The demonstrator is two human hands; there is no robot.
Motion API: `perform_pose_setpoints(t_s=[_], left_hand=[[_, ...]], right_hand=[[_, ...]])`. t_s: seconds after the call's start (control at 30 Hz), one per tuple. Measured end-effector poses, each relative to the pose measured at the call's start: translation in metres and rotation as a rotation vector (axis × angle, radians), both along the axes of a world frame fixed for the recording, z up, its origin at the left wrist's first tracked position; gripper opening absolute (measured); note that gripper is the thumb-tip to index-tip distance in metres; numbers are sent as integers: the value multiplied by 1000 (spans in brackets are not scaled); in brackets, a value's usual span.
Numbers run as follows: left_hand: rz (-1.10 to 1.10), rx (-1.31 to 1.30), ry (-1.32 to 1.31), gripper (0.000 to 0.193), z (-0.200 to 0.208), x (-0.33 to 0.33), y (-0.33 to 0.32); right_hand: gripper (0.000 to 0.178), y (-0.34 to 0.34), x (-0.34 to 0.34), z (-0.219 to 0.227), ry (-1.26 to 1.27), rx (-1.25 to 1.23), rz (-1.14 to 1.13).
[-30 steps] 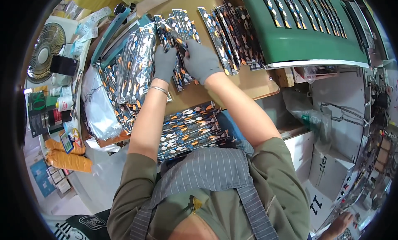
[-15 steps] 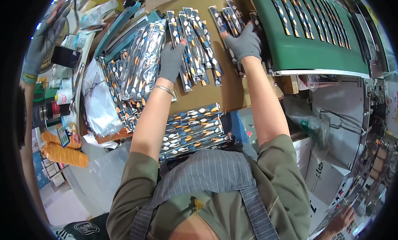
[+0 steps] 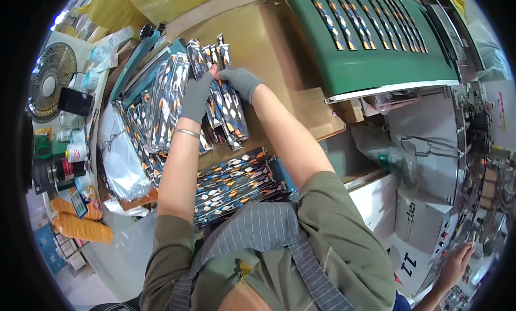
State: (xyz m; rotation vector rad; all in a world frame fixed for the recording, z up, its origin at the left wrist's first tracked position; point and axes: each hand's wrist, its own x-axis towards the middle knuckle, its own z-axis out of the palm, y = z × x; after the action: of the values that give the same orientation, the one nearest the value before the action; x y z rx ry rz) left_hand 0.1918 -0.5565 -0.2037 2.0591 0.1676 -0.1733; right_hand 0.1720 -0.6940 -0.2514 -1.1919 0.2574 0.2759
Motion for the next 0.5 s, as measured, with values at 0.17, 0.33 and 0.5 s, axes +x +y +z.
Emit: perform_pose_setpoints(t_s=[0.17,0.33,0.5], left_hand=[[-400,-316,-327,34,61,-40,-60],[-316,-128,-246,45,41,-11,-27],[-226,111,-269,45,-3,-15,10]], right_hand=[[69,-81,15,-22,-313,-826,-258],[98,-99,-30,56,106,-1254,-365],[85,-117,-67,37,99,-1011,-388]])
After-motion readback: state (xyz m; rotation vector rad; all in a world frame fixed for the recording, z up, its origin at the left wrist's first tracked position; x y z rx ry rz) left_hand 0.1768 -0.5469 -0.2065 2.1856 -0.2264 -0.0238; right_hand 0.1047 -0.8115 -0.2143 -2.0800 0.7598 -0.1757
